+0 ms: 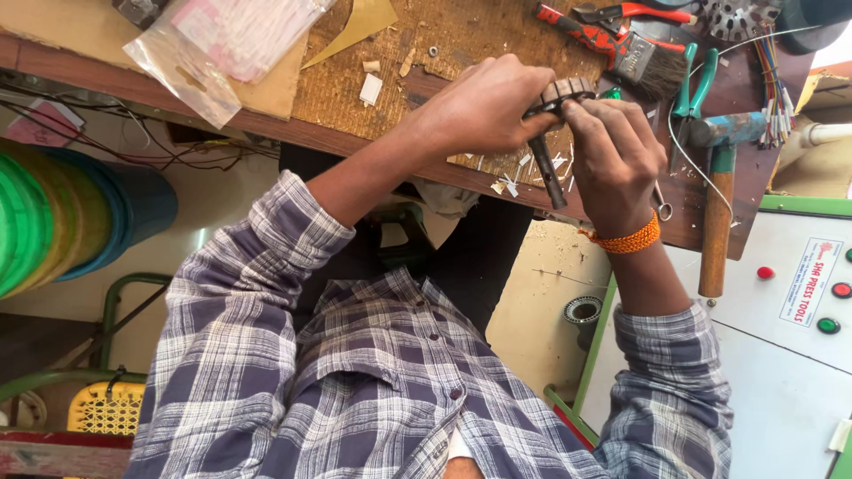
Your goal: The person cuts small white rectangular pieces with scissors and inserts them into slots on a circular motor stator. They use a green-handled screwdriver to adjust the stator and continue inserting the pieces into the slots.
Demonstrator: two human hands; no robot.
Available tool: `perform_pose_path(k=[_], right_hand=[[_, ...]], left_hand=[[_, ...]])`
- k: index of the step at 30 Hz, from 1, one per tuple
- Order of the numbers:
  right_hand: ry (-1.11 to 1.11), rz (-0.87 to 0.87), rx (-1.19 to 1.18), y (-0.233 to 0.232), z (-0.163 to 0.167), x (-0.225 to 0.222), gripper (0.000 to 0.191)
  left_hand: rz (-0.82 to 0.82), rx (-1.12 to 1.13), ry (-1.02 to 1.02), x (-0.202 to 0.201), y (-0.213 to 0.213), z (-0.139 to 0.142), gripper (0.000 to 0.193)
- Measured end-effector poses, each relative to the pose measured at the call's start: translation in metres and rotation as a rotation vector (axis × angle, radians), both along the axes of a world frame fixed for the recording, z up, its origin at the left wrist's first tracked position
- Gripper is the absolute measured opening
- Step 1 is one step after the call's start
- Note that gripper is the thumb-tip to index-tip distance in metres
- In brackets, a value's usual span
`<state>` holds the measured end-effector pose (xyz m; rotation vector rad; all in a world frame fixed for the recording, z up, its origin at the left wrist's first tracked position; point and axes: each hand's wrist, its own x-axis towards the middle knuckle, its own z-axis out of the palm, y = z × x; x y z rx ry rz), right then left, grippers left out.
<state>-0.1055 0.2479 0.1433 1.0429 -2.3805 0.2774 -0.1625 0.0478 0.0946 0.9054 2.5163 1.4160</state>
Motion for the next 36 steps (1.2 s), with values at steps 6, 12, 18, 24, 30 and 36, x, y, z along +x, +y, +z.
perform_pose_path(k=[6, 12, 18, 24, 30, 36], right_hand=[[-0.084, -0.012, -0.049, 0.005, -0.004, 0.000, 0.017], [0.022, -0.013, -0.027, 0.007, -0.012, 0.004, 0.018], [0.036, -0.183, -0.153, -0.003, -0.012, 0.020, 0.024], [-0.529, -0.181, -0.739, -0.023, -0.026, 0.042, 0.055], [-0.582, -0.131, -0.789, -0.025, -0.044, 0.045, 0.052], [-0.690, -0.073, -0.873, -0.017, -0.057, 0.050, 0.038]], left_hand=[[-0.019, 0.013, 0.031, 0.001, -0.004, 0.001, 0.029], [-0.037, -0.089, 0.073, 0.000, 0.008, 0.003, 0.030], [-0.200, -0.033, 0.095, -0.001, -0.011, -0.002, 0.030], [-0.256, -0.016, 0.296, 0.010, -0.027, -0.020, 0.040], [0.017, 0.249, 0.463, 0.042, -0.030, -0.035, 0.046], [0.149, 0.355, 0.358, 0.073, -0.035, -0.036, 0.049]])
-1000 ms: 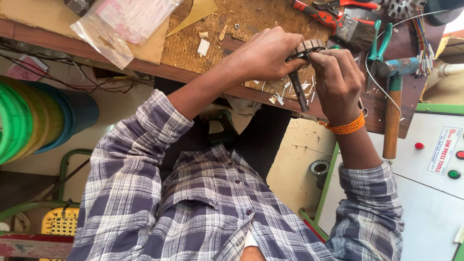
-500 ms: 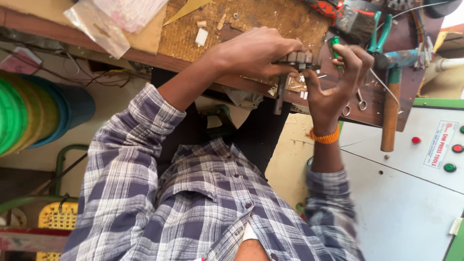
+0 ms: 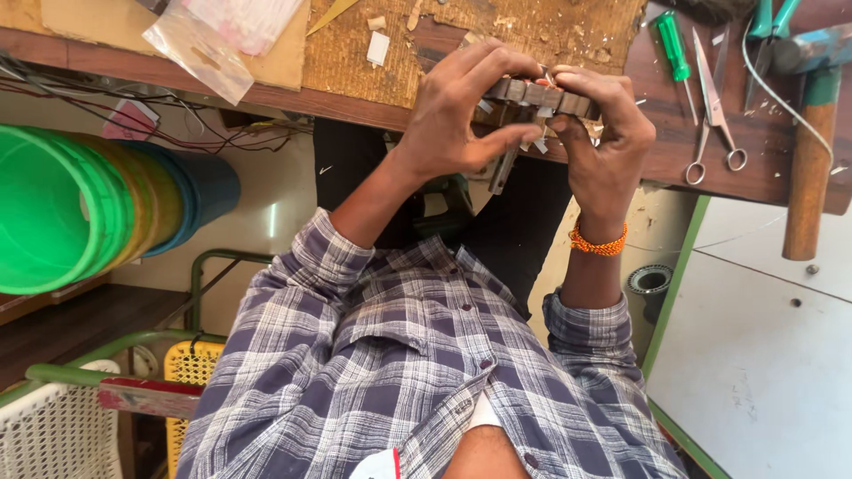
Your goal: The person cuts small white rectangular pieces with scissors and inserts them into slots on a circular motor stator. They use a green-handled screwdriver to adjust the stator and continue inserting the pieces into the slots.
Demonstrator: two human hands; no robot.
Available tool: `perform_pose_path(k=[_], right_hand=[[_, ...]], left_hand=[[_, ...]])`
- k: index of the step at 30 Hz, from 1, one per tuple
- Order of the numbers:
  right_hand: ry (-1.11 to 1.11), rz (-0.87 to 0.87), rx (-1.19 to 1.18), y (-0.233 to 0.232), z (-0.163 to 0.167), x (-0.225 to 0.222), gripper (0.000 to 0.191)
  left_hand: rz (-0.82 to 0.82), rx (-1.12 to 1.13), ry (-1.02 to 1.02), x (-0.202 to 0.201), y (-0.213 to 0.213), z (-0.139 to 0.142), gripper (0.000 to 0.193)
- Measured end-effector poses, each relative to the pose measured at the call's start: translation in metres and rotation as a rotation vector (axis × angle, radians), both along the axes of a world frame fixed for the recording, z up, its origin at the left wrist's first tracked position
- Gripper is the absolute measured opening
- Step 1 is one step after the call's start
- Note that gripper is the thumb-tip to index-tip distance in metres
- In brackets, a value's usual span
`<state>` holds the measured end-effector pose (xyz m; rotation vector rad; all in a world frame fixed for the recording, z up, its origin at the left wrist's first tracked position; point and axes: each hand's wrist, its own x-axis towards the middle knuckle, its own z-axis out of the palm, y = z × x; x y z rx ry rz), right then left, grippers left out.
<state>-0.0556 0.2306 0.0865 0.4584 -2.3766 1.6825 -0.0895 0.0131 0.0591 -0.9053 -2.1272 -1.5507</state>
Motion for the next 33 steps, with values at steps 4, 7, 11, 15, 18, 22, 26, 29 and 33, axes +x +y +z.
perform_pose_path(k=[4, 7, 11, 15, 18, 22, 26, 29, 33], right_hand=[[-0.068, -0.013, -0.072, -0.004, -0.001, 0.005, 0.039], [-0.093, -0.040, -0.026, -0.007, 0.003, 0.009, 0.042], [-0.150, -0.038, -0.073, -0.010, 0.009, 0.014, 0.061], [-0.120, -0.014, -0.060, -0.011, 0.012, 0.017, 0.059], [-0.109, -0.019, -0.007, -0.010, 0.014, 0.020, 0.053], [-0.128, -0.022, -0.005, -0.009, 0.014, 0.023, 0.052], [-0.115, -0.021, 0.003, -0.009, 0.012, 0.026, 0.047], [-0.149, -0.039, -0.012, -0.012, 0.010, 0.030, 0.046], [-0.144, -0.036, -0.050, -0.014, 0.007, 0.036, 0.042]], left_hand=[[0.041, 0.031, -0.012, 0.006, 0.005, 0.003, 0.049], [0.076, 0.083, -0.020, 0.009, 0.013, 0.001, 0.045], [0.107, 0.121, -0.058, 0.017, 0.018, -0.004, 0.045], [0.151, 0.118, -0.044, 0.021, 0.022, -0.007, 0.044], [0.147, 0.133, -0.032, 0.022, 0.024, -0.008, 0.042], [0.113, 0.166, -0.018, 0.022, 0.024, -0.007, 0.039], [0.065, 0.137, -0.079, 0.023, 0.020, -0.005, 0.038], [0.039, 0.121, -0.103, 0.022, 0.016, -0.004, 0.038], [0.016, 0.077, -0.090, 0.020, 0.014, -0.003, 0.036]])
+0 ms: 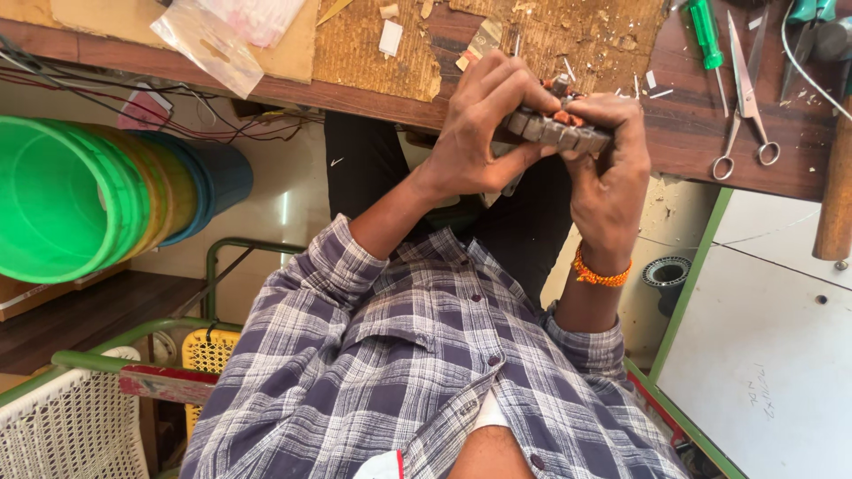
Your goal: The person cuts small white rectangular pieces with scissors and inserts them into slots on a circular motor stator. They use a green-handled screwdriver to adjust the stator and continue inserting the pieces into the slots.
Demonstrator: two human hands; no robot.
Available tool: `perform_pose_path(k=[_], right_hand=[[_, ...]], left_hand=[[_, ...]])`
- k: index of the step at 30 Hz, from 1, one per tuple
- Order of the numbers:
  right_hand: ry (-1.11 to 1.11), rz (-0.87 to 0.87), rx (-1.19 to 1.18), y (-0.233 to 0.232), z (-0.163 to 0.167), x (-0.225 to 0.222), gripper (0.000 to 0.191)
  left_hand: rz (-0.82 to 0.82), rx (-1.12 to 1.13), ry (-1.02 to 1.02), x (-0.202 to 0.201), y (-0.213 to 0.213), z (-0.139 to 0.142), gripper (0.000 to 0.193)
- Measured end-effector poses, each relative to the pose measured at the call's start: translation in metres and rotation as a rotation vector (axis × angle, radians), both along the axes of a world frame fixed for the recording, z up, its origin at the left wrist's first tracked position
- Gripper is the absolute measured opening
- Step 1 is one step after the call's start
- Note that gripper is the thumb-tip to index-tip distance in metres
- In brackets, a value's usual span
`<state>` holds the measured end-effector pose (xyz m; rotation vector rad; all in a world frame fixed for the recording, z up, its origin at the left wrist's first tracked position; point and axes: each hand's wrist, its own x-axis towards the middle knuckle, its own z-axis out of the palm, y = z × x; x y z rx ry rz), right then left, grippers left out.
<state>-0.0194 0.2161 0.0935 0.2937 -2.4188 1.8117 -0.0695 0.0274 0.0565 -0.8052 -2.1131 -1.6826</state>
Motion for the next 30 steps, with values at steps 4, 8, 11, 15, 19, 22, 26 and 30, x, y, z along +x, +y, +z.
perform_pose_path(k=[4, 8, 11, 15, 19, 22, 26, 30], right_hand=[[0.011, -0.025, 0.028, -0.001, -0.004, 0.005, 0.038], [0.028, -0.051, 0.057, -0.002, -0.004, 0.007, 0.034], [-0.007, -0.075, 0.035, -0.002, -0.001, 0.001, 0.038], [-0.187, -0.068, -0.248, 0.004, -0.001, -0.025, 0.050], [0.062, -0.017, -0.057, 0.000, -0.012, -0.034, 0.063], [0.062, -0.034, 0.016, 0.000, -0.018, -0.025, 0.066], [0.054, -0.020, -0.011, 0.001, -0.020, -0.021, 0.060], [0.049, -0.014, -0.042, 0.001, -0.021, -0.023, 0.054]], left_hand=[[-0.016, 0.031, 0.021, 0.002, 0.002, 0.000, 0.034], [0.013, 0.038, 0.032, 0.006, 0.004, -0.001, 0.036], [0.040, 0.048, -0.019, 0.007, 0.007, -0.001, 0.036], [0.050, 0.054, -0.146, 0.002, 0.006, 0.001, 0.036], [-0.013, 0.097, -0.156, -0.007, -0.002, 0.005, 0.042], [0.134, 0.104, -0.083, 0.003, 0.002, 0.010, 0.044], [0.151, 0.114, -0.127, 0.008, 0.006, 0.016, 0.041], [0.165, 0.062, -0.149, 0.007, 0.006, 0.021, 0.037]])
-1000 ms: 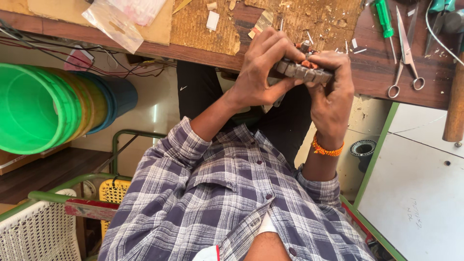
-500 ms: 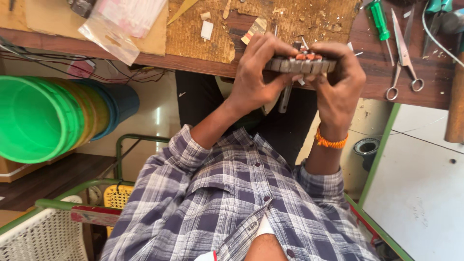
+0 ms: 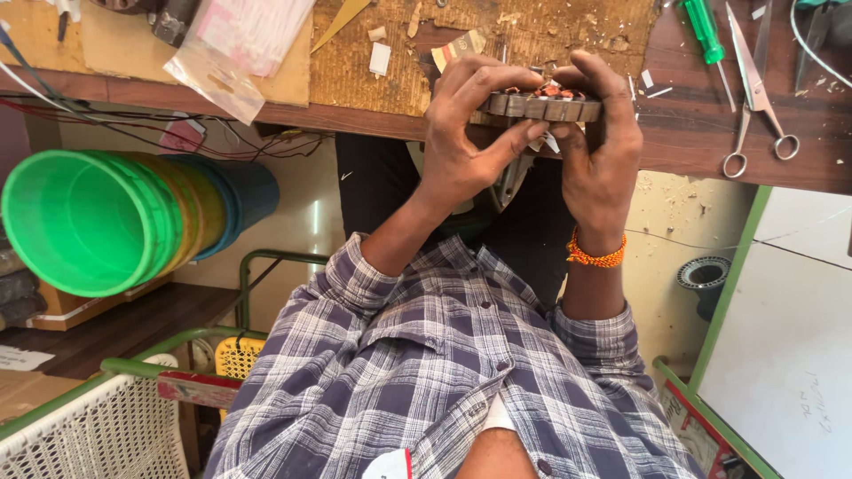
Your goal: The person cuts small white rectangular pieces with scissors and inserts them into slots on a circular motor stator. They use a green-handled screwdriver to adjust the stator and continue inserting the pieces into the slots.
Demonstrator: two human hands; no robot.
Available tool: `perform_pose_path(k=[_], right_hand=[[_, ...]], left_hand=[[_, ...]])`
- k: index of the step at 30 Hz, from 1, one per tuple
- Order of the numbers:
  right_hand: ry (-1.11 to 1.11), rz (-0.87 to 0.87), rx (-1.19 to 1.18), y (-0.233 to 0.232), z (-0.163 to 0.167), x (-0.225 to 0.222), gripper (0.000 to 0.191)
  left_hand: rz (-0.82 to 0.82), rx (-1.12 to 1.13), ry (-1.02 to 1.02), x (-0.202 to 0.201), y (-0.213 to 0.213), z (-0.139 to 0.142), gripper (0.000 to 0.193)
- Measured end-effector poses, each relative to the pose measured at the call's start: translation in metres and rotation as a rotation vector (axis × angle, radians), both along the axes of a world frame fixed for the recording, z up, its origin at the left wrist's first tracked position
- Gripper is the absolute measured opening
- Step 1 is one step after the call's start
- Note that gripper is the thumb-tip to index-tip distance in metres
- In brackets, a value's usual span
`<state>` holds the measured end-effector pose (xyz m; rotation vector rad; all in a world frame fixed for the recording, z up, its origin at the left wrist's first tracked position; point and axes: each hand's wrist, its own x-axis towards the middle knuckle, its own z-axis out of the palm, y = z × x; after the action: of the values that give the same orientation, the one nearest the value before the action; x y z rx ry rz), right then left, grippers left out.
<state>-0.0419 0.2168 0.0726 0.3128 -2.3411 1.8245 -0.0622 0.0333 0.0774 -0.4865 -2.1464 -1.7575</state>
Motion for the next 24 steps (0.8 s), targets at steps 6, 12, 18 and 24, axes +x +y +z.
perform_pose_path(k=[6, 12, 18, 24], right_hand=[[0.059, -0.023, 0.003, -0.003, -0.008, 0.003, 0.049], [0.049, -0.033, -0.047, -0.002, -0.010, 0.001, 0.049], [0.146, 0.014, 0.170, 0.004, -0.005, -0.002, 0.041], [0.097, 0.026, 0.121, 0.007, -0.005, -0.002, 0.040]], left_hand=[[-0.010, -0.074, 0.008, 0.000, -0.004, -0.001, 0.036], [0.059, -0.009, 0.013, 0.002, 0.013, -0.015, 0.035], [-0.138, 0.026, 0.120, -0.012, -0.011, -0.029, 0.041], [-0.168, 0.092, 0.047, -0.002, -0.014, -0.040, 0.048]])
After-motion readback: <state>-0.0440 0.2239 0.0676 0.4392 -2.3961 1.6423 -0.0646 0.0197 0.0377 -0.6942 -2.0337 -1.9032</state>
